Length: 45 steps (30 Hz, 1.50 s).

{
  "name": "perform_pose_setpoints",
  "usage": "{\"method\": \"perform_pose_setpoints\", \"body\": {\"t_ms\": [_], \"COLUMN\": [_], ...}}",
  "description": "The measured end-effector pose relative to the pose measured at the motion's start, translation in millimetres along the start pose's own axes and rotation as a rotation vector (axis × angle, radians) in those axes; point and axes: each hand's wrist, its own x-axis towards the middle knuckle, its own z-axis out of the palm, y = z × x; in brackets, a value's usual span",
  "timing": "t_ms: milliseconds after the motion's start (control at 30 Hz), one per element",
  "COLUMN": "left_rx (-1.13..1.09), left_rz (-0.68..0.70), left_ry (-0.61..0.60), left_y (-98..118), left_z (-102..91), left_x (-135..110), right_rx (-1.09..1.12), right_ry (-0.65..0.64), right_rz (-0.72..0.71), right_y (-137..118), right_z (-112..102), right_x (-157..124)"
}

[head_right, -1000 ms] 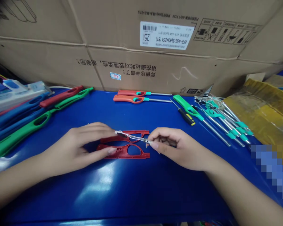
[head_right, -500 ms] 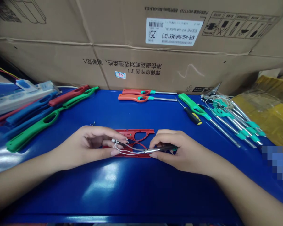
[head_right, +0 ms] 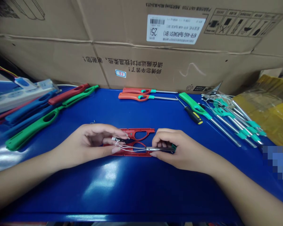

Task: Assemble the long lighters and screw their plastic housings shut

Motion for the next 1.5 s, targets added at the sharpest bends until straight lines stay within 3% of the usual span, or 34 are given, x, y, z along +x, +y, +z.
{"method": "perform_pose_setpoints", "body": {"t_ms": [300, 700, 1000, 1200, 1500], "left_rx": [0.116, 0.037, -0.299, -0.379, -0.289], "left_rz": [0.073, 0.011, -0.268, -0.356, -0.242], "left_ry": [0.047, 0.051, 0.140, 0.212, 0.020], "left_y": [11, 2, 8, 8, 10], "left_z": [1.4, -2.0, 5.3, 14.3, 31.2], "left_x": [3, 4, 7, 5, -5], "right_rx": [-0.039, -0.119, -0.124, -0.212, -0.194], "right_ry": [-0.005, -0.006, -0.078, 0.116, 0.280], "right_rz": [0.007, 0.021, -0.054, -0.151, -0.304], "right_y": [0, -4, -6, -15, -31], "right_z": [0, -1, 1, 13, 40], "right_x": [0, -2, -4, 0, 1]}}
